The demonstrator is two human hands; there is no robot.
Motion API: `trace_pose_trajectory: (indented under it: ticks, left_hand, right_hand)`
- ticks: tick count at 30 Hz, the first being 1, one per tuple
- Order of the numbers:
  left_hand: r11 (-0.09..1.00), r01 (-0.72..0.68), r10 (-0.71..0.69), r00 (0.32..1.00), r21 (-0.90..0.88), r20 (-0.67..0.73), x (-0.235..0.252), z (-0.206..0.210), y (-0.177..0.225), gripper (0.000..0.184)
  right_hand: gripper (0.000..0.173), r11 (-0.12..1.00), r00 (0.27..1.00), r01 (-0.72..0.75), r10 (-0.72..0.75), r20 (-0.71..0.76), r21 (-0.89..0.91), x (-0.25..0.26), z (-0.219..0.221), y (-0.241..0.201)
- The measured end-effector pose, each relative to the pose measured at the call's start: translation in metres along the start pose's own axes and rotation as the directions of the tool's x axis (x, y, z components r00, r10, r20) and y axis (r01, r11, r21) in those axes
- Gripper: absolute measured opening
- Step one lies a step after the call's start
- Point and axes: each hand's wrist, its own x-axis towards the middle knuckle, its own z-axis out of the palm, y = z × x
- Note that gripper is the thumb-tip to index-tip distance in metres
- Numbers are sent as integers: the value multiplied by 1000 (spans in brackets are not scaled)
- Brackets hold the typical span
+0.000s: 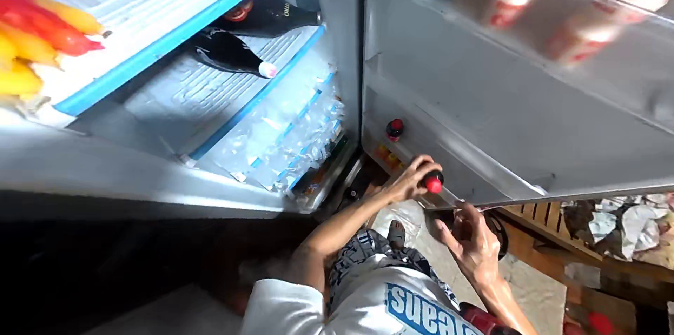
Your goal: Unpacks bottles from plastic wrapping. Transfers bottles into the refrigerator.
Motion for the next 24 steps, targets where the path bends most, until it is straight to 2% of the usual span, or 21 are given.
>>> trace_pose_trajectory:
  ticks: [2, 4, 5, 7, 10, 12, 13, 15, 16, 17, 19, 21, 22, 24]
  left_hand:
    - [968, 194, -183, 980, 157, -81, 23, 2, -24, 54]
    - [810, 435, -462, 887, 392, -30, 40, -2, -42, 61]
    - [737, 503, -553, 833, 452, -25, 46, -3, -52, 65]
    - [651, 583, -625, 775, 486, -91, 54, -4, -62, 71]
    - [624, 621, -611, 766, 475, -199, 48, -2, -54, 73]
    - [684, 591, -545, 803, 427, -240, 34, 5, -29, 71]
    - [772, 516, -475, 857, 373, -201, 22, 9, -10, 73]
    - [949, 277, -284, 958, 151, 28, 1, 16, 31, 85]
    - [984, 171, -176, 974, 49, 140, -4, 20, 48, 84]
    - [996, 85, -79, 982, -29, 169, -6, 28, 60, 75]
    - [993, -16, 24, 998, -117, 64, -5, 47, 61, 60]
    - [991, -82, 80, 996, -106, -29, 3, 58, 44, 58]
    - [996, -67, 63, 996, -59, -70, 10, 59, 38, 52]
    - [993, 100, -86, 981, 68, -176, 23, 60, 30, 56]
  right_hand:
    - [53, 994, 994, 108, -108, -31, 21, 8, -2, 9]
    - [47, 982, 983, 180, -178, -38, 53, 17, -2, 16]
    - [45, 977, 979, 204, -202, -37, 66, 21, -3, 19]
    - [43, 967, 969, 245, -243, -42, 75, 29, -5, 28]
    - [41, 953, 959, 284, -280, -47, 103, 35, -9, 43]
    - [40, 943, 950, 312, -305, -70, 115, 40, -11, 53]
    - [39, 938, 946, 324, -316, -79, 127, 43, -12, 57]
    - [38, 921, 935, 353, -343, -89, 163, 48, -10, 64]
    - [37, 908, 928, 373, -363, -89, 192, 50, -8, 66]
    - [38, 893, 920, 391, -384, -75, 225, 52, -5, 67]
    - [41, 879, 911, 408, -410, -46, 247, 52, 0, 68]
    - [48, 901, 915, 401, -404, -17, 165, 53, 0, 70]
    - [47, 907, 915, 401, -403, -9, 132, 55, -3, 71]
    - [40, 901, 902, 418, -427, 70, 112, 56, -11, 72]
